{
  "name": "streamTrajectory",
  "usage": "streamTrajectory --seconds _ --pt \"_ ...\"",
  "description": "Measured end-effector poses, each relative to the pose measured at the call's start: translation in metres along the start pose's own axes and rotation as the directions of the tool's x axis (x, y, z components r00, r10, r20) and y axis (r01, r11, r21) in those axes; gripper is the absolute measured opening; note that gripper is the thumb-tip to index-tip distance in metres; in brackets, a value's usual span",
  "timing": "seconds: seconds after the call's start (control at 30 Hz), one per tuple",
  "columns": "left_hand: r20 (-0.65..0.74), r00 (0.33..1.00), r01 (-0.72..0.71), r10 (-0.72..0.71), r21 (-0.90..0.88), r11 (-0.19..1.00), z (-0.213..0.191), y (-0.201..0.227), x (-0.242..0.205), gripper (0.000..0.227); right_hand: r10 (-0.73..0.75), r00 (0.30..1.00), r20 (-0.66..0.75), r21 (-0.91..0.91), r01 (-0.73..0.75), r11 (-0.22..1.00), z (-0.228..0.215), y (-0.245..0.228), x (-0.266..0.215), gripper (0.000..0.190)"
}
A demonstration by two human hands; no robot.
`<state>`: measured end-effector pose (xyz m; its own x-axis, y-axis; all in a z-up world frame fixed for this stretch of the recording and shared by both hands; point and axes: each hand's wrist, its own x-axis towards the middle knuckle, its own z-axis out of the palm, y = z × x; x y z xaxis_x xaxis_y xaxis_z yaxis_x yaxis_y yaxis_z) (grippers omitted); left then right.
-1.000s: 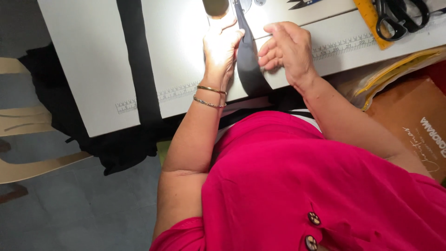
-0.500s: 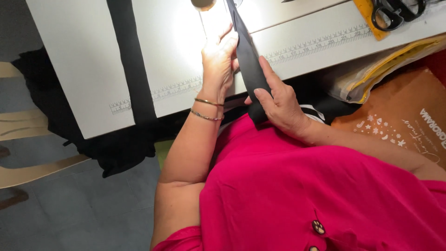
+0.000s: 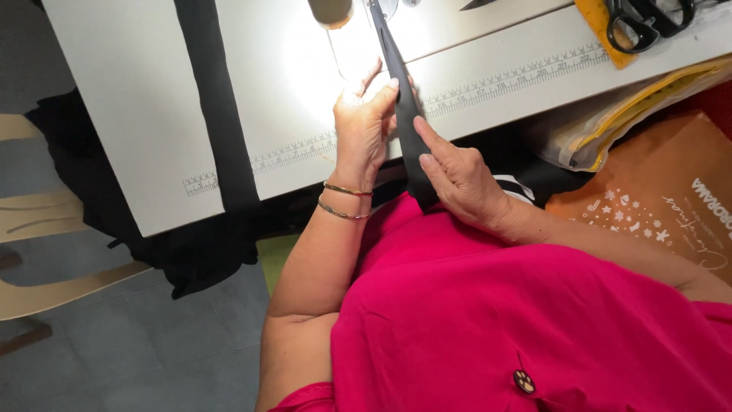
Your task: Sewing black fabric straps using an industrial sewing machine
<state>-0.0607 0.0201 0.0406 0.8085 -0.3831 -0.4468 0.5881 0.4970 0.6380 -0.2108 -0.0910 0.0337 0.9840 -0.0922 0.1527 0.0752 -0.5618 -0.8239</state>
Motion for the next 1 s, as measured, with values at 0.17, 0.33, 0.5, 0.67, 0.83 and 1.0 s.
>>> streamTrajectory --seconds 0.17,0.33,0.5,0.67,0.83,1.0 --pt "-0.053 0.980 -0.162 0.193 0.361 0.918 -0.008 0.001 0.012 0.055 0.239 0.963 0.123 0.184 -0.259 0.948 -0.029 -0.005 0.038 0.048" --pt "-0.046 0.967 -0.200 0.250 0.466 0.862 -0.012 0.000 0.011 0.047 0.540 0.836 0.094 0.389 -0.530 0.753 -0.025 0.003 0.114 0.036" --pt "0.069 0.955 -0.235 0.289 0.770 0.593 -0.010 0.015 0.008 0.022 0.595 0.781 0.191 0.254 -0.624 0.739 -0.010 0.002 0.150 0.025" --pt "0.087 0.970 -0.206 0.226 0.784 0.585 -0.011 0.026 0.014 0.045 0.605 0.781 0.156 0.237 -0.624 0.744 0.001 0.012 0.145 0.009" --pt "0.036 0.999 -0.037 0.017 0.681 0.731 -0.005 0.043 0.025 0.039 0.593 0.797 0.116 0.226 -0.602 0.766 -0.001 0.011 0.142 0.010" --pt "0.454 0.770 -0.190 0.447 0.833 -0.520 -0.067 0.006 0.082 0.056 0.628 0.764 0.149 0.185 -0.645 0.742 -0.005 -0.007 0.140 0.007"
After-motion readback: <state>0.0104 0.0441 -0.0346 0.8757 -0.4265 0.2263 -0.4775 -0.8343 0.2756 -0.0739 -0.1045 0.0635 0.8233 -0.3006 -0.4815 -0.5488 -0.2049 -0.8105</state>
